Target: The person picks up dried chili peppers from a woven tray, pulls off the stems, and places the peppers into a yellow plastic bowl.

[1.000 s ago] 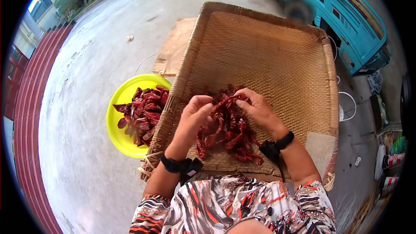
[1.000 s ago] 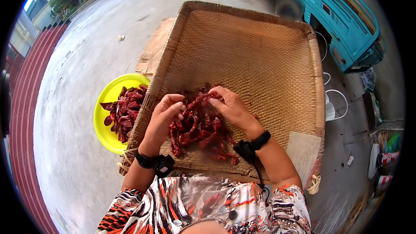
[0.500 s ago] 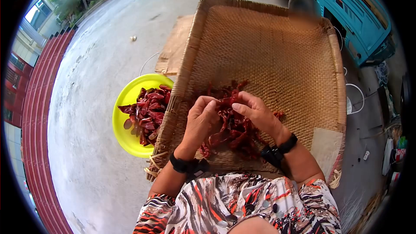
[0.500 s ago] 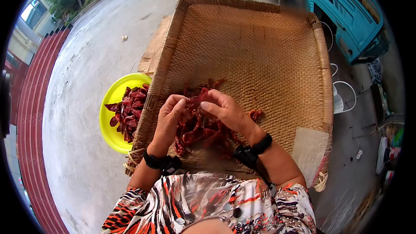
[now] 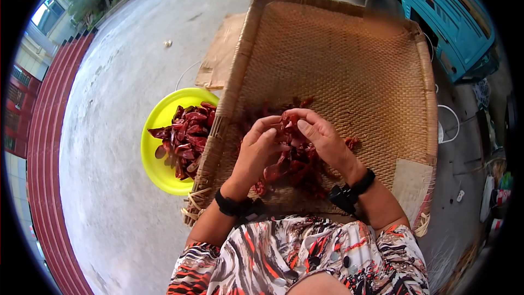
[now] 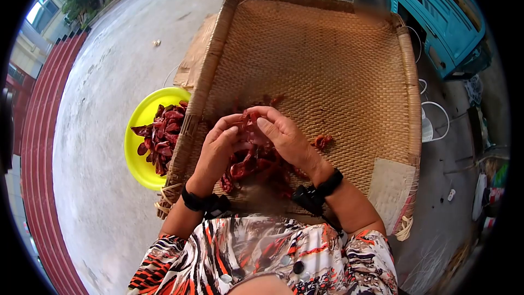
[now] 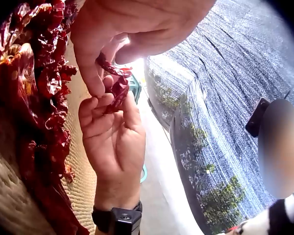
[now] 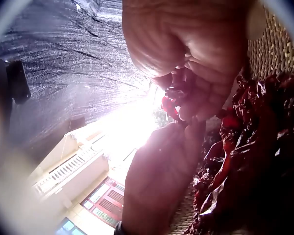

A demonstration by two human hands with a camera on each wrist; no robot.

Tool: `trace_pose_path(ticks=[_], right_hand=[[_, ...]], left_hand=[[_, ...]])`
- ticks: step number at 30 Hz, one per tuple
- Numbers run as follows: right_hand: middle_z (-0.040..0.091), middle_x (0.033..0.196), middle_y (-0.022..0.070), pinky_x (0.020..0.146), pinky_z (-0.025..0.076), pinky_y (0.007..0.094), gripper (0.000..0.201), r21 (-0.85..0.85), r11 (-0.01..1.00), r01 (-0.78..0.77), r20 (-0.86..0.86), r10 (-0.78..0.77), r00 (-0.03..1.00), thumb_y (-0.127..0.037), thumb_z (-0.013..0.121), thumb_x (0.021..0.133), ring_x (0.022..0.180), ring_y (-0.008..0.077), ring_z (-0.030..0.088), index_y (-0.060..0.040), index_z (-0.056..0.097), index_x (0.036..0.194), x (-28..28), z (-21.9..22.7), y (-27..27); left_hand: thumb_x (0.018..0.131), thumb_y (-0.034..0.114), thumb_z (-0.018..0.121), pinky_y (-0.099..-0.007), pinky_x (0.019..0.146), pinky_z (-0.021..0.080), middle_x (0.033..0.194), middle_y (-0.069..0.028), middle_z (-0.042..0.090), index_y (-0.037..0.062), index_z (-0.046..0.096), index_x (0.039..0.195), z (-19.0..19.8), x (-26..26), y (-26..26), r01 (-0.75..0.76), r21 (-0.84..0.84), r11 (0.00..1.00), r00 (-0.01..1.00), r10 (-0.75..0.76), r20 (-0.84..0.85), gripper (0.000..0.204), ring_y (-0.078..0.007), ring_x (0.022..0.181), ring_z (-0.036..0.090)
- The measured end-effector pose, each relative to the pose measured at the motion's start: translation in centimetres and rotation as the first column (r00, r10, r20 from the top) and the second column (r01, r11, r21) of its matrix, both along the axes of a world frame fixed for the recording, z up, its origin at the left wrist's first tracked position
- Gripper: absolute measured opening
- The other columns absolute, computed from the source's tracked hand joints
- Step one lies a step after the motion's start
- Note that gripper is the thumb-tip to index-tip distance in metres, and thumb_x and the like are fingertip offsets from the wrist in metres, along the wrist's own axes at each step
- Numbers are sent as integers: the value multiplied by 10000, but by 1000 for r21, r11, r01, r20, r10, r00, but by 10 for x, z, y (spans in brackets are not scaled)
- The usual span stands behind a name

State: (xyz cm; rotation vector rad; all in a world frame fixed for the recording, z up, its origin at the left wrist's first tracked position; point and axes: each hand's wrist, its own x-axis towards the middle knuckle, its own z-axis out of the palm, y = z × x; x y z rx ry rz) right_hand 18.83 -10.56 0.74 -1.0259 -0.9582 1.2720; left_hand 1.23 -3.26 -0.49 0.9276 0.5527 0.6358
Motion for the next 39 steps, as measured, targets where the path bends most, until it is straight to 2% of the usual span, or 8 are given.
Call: trace_pose_path(ticks=[5, 8, 13, 20, 24, 29, 34, 39], right_hand=[[622, 1090, 47, 849, 541, 277, 327, -13, 999, 42, -12, -42, 999, -130, 658, 961, 997, 112, 618, -32, 528, 1244, -3, -10, -1], [612, 1087, 63, 821, 544, 276, 371, 41, 995, 94, 405, -103, 909, -121, 729, 903, 953, 120, 630, -35, 535, 1206, -8, -4, -2], [573, 1125, 64, 772, 534, 274, 418, 75, 997, -3, 433, -30, 901, -39, 696, 854, 872, 128, 629, -25, 549, 1246, -3, 6, -1], [490, 1360, 183, 1076, 392, 459, 489, 249, 964, 92, 947, -262, 187, -95, 645, 879, 1287, 360, 447, -85, 526, 1353, 40, -40, 19], [479, 1395, 175, 1084, 365, 465, 521, 257, 966, -12, 966, -257, -11, -102, 656, 867, 1301, 352, 438, -117, 531, 1373, 44, -60, 25], [572, 1277, 123, 1047, 387, 454, 440, 307, 950, -54, 950, -303, 77, -107, 689, 841, 1238, 318, 489, -134, 608, 1273, 39, -55, 28], [661, 1049, 70, 942, 462, 411, 234, 305, 952, -20, 927, -292, 233, -75, 701, 832, 1086, 278, 579, -95, 681, 1065, 45, -54, 31], [677, 955, 98, 820, 521, 376, 138, 259, 963, 78, 763, -253, 595, -31, 695, 825, 906, 289, 631, -61, 689, 960, 31, -36, 25]], left_hand=[[1026, 170, 542, -313, 917, 542, 1224, -71, 609, 26, 487, 1382, -7, 3, -1, 74, -25, 997, 996, -75, -44, 388, -156, 1080, 624], [1024, 181, 551, -288, 855, 553, 1206, -65, 610, 20, 497, 1361, -6, 2, -2, 118, 23, 993, 985, -114, -128, 378, -141, 1005, 639], [1021, 215, 567, -206, 647, 487, 1069, -35, 647, 55, 553, 1227, 2, -2, 0, -81, 44, 996, 985, 86, -150, 261, -63, 802, 590], [1065, 310, 447, -261, 667, 481, 998, -44, 628, 77, 572, 1156, 7, -19, 21, -621, -37, 783, 741, 601, 300, 279, -118, 742, 540], [1039, 502, 388, -330, 836, 578, 1317, -209, 578, 0, 471, 1326, 29, -47, 51, -683, -392, 617, 441, 775, 452, 584, -280, 1121, 644], [996, 557, 431, -369, 899, 583, 1465, -238, 445, -49, 222, 1469, 16, -78, 71, -209, -576, 790, 345, 611, 713, 796, -372, 1282, 535], [984, 304, 561, -288, 680, 548, 1126, -120, 632, 47, 451, 1293, 28, -39, 43, -704, -206, 679, 651, 734, 196, 417, -250, 921, 670], [976, 164, 601, -224, 663, 504, 974, -62, 650, 23, 517, 1259, 19, -7, 9, -107, 166, 980, 981, 132, -145, 328, -117, 761, 648]])
